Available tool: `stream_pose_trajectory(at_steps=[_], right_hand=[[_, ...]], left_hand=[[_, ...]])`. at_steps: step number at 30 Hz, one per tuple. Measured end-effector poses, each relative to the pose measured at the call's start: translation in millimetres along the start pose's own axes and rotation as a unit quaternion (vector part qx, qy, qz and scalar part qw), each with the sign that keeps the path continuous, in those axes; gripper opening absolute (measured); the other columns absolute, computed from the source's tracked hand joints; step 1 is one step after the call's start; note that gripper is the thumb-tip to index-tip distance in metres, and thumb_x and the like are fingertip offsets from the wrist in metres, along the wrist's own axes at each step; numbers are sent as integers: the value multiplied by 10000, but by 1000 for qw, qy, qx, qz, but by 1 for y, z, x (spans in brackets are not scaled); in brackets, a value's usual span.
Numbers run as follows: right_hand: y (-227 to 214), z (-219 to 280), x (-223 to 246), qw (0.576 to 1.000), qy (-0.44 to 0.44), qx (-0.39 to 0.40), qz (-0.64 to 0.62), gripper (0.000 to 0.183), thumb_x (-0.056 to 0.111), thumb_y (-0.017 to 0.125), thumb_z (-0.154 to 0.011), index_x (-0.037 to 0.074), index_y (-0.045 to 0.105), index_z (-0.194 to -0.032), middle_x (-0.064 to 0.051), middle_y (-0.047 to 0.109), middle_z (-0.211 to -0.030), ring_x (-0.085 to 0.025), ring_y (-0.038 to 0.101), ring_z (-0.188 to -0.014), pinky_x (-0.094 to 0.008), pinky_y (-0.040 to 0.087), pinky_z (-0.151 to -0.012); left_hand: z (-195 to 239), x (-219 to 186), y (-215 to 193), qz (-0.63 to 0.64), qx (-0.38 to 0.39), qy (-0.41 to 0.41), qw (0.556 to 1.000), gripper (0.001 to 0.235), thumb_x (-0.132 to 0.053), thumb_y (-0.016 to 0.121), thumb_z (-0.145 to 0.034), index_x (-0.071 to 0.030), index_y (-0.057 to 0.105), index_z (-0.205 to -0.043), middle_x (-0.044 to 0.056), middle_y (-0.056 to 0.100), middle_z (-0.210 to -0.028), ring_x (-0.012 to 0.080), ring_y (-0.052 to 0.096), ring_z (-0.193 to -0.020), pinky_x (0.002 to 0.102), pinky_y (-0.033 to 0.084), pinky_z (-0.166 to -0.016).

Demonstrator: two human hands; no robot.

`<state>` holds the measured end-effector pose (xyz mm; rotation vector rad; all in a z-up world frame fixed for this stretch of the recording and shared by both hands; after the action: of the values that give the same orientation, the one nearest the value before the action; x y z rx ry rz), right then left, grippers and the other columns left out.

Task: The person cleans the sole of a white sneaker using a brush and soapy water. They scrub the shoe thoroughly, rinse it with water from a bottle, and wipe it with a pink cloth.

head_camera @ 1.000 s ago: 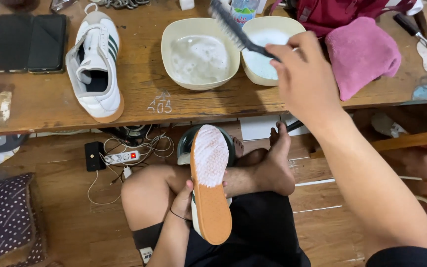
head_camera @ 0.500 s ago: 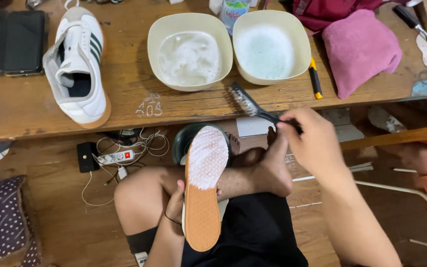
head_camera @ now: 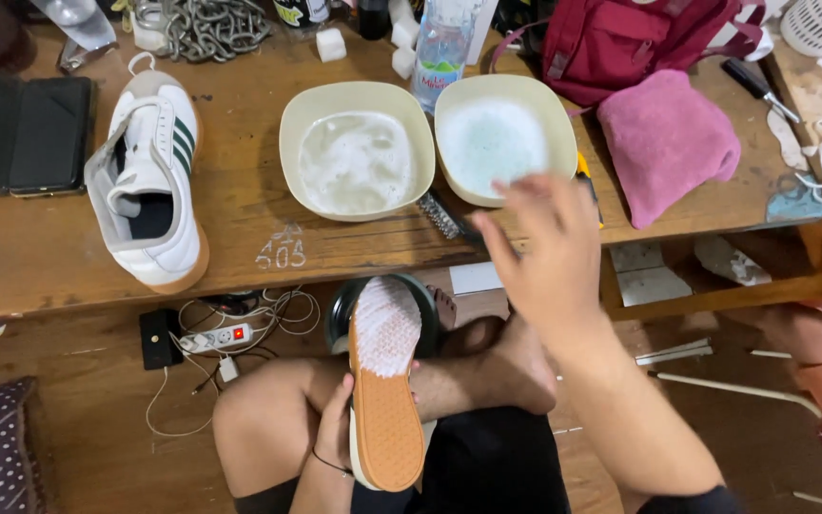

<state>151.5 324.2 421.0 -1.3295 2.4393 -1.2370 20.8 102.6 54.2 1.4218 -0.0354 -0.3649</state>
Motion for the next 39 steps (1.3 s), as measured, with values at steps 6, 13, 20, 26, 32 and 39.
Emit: stream_pose_trajectory(at_steps=[6, 13, 20, 26, 32, 39], right_hand=[[84, -119, -88, 999, 18, -13, 39, 1009, 326, 1120, -1015, -97, 419, -1606, -291, 627, -1448, -461, 633, -1306, -530, 559, -1127], [190, -174, -194, 961, 230, 97, -118, 1257, 399, 1226, -661, -7, 442, -1556, -193, 775, -1355, -337, 807, -1240, -415, 628, -1089], [192, -176, -153, 855, 278, 198, -391, 714, -19, 987, -729, 67, 735, -1391, -56, 886, -1238, -203, 866, -1127, -337, 665, -1093], [201, -176, -158, 871, 266, 196, -364, 779, -59, 957, -711, 72, 712, -1438, -46, 877, -1278, -205, 844, -1159, -339, 647, -1094], [205, -176, -164, 908, 269, 132, -293, 825, -4, 977, -691, 102, 701, -1462, -51, 865, -1343, -235, 839, -1225, -368, 636, -1107], [179, -210, -180, 958, 183, 0, -220, 979, 101, 1058, -790, 42, 466, -1568, -175, 814, -1395, -333, 840, -1257, -420, 676, -1085]], left_hand=[[-8, 0, 2, -23, 11, -4, 1000, 910, -571, 453, -1117, 26, 336, -1794, 273, 504, -1755, 400, 734, -1261, 439, 657, -978], [-14, -9, 1, -9, 49, 9, 999, 921, -536, 509, -1070, -30, 325, -1817, 272, 490, -1779, 402, 719, -1319, 468, 628, -1059], [-21, -14, -16, -55, -7, 1, 998, 831, -486, 475, -1080, 2, 453, -1752, 337, 620, -1645, 457, 743, -1296, 499, 658, -999], [-24, 1, -39, -5, -2, -49, 999, 865, -499, 550, -1062, -27, 413, -1773, 334, 575, -1691, 500, 664, -1452, 535, 659, -1054], [-27, 5, -30, 5, -10, -54, 998, 884, -482, 555, -1039, 19, 429, -1757, 315, 585, -1690, 483, 741, -1288, 550, 664, -996], [-25, 0, -31, 48, -34, -52, 997, 889, -566, 530, -1065, -36, 459, -1775, 263, 622, -1672, 478, 790, -1171, 525, 699, -884]])
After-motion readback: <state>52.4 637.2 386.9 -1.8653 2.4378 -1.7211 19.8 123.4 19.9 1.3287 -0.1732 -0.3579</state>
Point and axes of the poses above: each hand's wrist, its own z-axis away from the middle knuckle, its own y-axis out of the palm, x = y × z, the point moved 8 cm from there along -z, towards the middle knuckle
